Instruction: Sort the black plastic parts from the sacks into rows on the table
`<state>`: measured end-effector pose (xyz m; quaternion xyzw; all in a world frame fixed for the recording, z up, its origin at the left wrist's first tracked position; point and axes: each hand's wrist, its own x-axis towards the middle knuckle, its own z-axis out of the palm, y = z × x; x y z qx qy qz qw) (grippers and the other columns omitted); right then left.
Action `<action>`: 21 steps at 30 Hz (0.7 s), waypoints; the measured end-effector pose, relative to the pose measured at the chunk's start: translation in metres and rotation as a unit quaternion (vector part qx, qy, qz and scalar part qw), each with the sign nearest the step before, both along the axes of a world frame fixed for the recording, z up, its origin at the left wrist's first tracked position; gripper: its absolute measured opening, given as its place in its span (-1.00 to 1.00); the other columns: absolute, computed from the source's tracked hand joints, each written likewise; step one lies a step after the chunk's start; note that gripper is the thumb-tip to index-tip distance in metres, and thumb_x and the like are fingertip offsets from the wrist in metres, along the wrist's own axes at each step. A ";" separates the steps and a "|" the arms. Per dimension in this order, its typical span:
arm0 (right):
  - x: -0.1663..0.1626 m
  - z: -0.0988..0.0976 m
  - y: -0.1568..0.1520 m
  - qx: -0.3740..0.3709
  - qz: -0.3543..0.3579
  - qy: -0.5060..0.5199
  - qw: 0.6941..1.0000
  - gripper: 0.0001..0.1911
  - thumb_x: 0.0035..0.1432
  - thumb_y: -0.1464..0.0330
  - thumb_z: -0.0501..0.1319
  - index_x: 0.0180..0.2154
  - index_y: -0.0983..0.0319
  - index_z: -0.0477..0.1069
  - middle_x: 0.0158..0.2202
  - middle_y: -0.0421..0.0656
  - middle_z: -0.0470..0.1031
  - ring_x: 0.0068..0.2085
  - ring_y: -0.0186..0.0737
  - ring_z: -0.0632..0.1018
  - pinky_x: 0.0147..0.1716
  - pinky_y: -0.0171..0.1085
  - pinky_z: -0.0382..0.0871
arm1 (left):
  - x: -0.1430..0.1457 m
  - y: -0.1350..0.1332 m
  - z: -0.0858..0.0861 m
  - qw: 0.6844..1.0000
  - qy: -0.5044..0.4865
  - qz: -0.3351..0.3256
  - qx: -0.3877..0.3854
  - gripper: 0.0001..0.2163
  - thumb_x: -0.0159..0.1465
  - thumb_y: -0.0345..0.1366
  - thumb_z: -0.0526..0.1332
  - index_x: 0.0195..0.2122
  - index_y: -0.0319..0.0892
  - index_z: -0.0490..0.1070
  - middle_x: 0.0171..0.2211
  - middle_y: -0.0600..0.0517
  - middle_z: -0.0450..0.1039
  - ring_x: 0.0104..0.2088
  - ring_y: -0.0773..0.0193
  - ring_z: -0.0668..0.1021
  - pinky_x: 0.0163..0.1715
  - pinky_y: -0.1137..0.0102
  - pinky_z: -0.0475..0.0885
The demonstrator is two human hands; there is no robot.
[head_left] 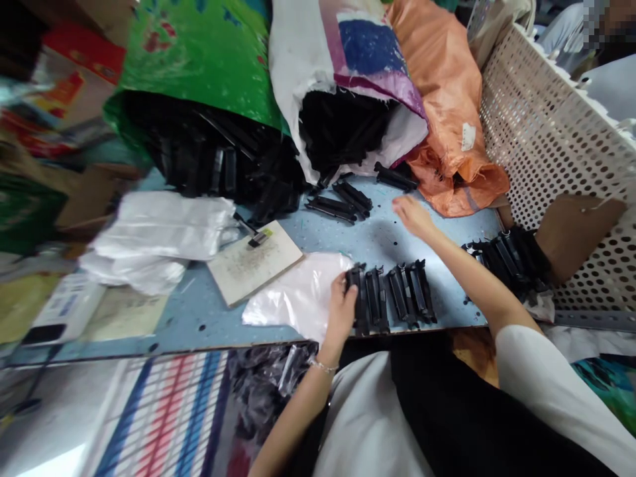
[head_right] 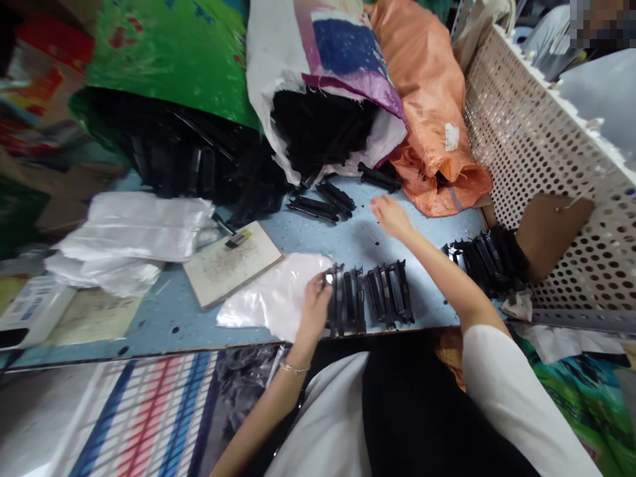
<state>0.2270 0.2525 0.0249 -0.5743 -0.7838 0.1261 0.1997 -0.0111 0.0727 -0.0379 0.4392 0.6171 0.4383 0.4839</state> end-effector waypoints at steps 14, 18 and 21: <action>0.002 -0.005 -0.007 -0.230 -0.063 0.232 0.943 -0.49 0.42 0.08 -0.18 -0.28 0.27 0.36 -0.42 -0.07 0.47 -0.48 -0.27 0.47 -0.48 -0.31 0.39 | 0.016 0.023 0.013 0.991 -0.098 -0.051 0.076 -0.42 0.31 0.10 0.17 0.26 -0.08 0.25 0.27 -0.19 0.29 0.27 0.01 0.38 0.30 0.04 0.23; -0.014 0.000 -0.103 -0.371 0.165 0.339 0.849 -0.42 0.38 -0.07 -0.15 -0.33 0.24 0.35 -0.53 -0.20 0.40 -0.56 -0.32 0.40 -0.53 -0.32 0.36 | 0.033 0.043 0.055 0.928 -0.358 -0.081 0.057 -0.31 0.18 0.22 0.25 0.24 -0.02 0.24 0.13 -0.13 0.43 0.07 0.06 0.54 0.09 0.15 0.44; -0.012 0.025 -0.135 -0.290 0.162 0.279 0.901 -0.49 0.41 -0.02 -0.09 -0.25 0.21 0.39 -0.38 -0.17 0.46 -0.36 -0.25 0.49 -0.30 -0.24 0.41 | 0.043 0.038 0.081 0.906 -0.412 -0.101 0.004 -0.40 0.10 -0.02 0.44 0.13 -0.09 0.35 -0.17 0.01 0.51 -0.30 0.29 0.58 -0.24 0.37 0.51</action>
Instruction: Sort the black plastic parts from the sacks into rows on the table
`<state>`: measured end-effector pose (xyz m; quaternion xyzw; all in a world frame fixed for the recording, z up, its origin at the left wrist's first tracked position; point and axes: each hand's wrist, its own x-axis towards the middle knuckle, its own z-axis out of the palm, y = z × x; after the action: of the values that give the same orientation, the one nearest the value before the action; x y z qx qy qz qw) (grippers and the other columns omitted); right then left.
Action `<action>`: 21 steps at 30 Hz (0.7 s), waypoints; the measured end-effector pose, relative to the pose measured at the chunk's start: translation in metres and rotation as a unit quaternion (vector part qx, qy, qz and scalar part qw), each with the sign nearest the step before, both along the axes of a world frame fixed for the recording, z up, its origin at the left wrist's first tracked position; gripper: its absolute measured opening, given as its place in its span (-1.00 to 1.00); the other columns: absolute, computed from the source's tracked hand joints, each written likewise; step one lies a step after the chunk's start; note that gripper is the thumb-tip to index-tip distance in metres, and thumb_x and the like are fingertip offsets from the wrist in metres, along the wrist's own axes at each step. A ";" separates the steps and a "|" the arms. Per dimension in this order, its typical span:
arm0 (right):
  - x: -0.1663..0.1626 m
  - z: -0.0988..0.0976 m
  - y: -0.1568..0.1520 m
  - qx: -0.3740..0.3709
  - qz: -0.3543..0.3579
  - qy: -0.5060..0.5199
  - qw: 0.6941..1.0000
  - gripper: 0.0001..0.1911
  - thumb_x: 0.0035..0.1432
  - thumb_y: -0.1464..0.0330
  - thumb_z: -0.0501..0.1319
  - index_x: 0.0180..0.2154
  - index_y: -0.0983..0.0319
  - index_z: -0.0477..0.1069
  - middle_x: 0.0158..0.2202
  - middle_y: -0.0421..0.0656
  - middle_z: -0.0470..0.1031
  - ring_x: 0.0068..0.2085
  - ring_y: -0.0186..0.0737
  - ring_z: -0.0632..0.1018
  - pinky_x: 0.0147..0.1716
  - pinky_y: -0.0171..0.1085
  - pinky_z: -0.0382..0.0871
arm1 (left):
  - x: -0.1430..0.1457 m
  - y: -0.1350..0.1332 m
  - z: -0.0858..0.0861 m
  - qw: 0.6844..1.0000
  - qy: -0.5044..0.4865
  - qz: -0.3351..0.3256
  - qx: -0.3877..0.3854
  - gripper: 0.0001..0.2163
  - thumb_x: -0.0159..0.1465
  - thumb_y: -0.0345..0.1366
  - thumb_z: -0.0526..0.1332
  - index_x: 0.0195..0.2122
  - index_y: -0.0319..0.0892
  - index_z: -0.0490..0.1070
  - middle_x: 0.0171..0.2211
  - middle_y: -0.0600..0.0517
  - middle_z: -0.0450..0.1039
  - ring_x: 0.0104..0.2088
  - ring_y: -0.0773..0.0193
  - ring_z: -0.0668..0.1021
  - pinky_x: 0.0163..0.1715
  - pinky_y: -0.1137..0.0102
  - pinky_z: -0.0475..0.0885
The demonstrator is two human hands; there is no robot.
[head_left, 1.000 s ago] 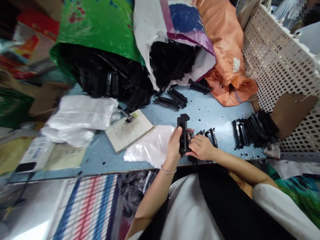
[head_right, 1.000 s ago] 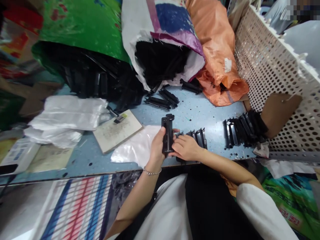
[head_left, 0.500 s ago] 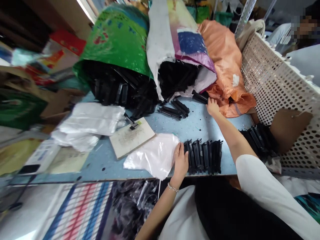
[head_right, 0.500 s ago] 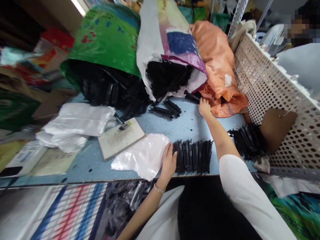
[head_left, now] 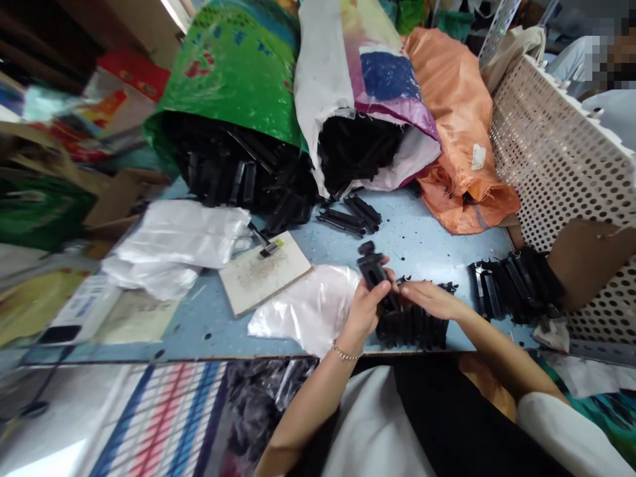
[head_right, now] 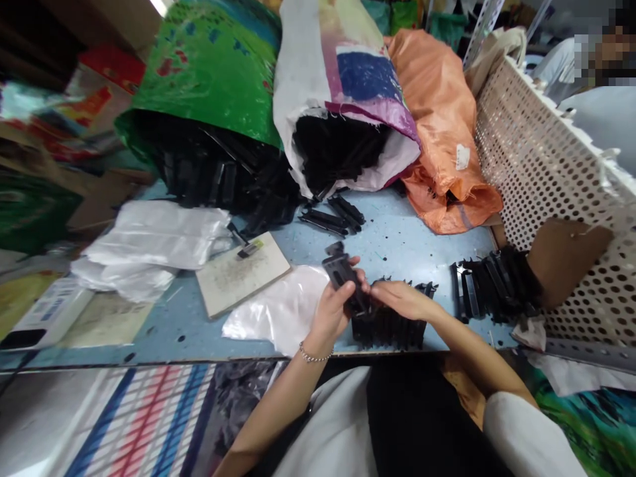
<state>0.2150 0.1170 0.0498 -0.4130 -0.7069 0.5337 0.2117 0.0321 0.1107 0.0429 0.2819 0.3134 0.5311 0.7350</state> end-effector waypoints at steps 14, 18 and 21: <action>-0.030 0.012 0.009 0.332 -0.045 -0.134 0.933 -0.40 0.46 0.04 -0.24 -0.34 0.21 0.40 -0.39 -0.12 0.43 -0.33 -0.19 0.40 -0.30 -0.23 0.25 | 0.001 -0.015 0.009 0.991 0.046 0.054 -0.116 -0.46 0.08 0.03 0.40 -0.03 -0.24 0.45 -0.48 0.12 0.45 -0.57 0.42 0.45 -0.54 0.48 0.36; -0.033 -0.008 -0.036 0.490 0.023 -0.168 0.855 -0.45 0.41 0.00 -0.07 -0.36 0.23 0.43 -0.36 -0.05 0.46 -0.31 -0.13 0.39 -0.31 -0.18 0.23 | -0.010 -0.015 0.012 0.993 0.024 0.034 -0.110 -0.46 0.10 0.02 0.39 0.00 -0.24 0.44 -0.45 0.11 0.44 -0.52 0.43 0.45 -0.49 0.51 0.35; -0.033 -0.025 -0.056 0.505 0.014 -0.162 0.848 -0.49 0.43 0.07 -0.07 -0.40 0.23 0.41 -0.40 -0.06 0.44 -0.35 -0.13 0.39 -0.35 -0.19 0.24 | -0.005 -0.026 0.008 0.994 0.046 0.012 -0.101 -0.52 0.13 0.03 0.37 -0.06 -0.23 0.46 -0.45 0.10 0.43 -0.52 0.43 0.42 -0.51 0.50 0.32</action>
<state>0.1825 0.0614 0.0244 -0.3204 -0.9086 0.0315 0.2660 0.0271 0.0848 0.0511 0.2263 0.4026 0.4920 0.7380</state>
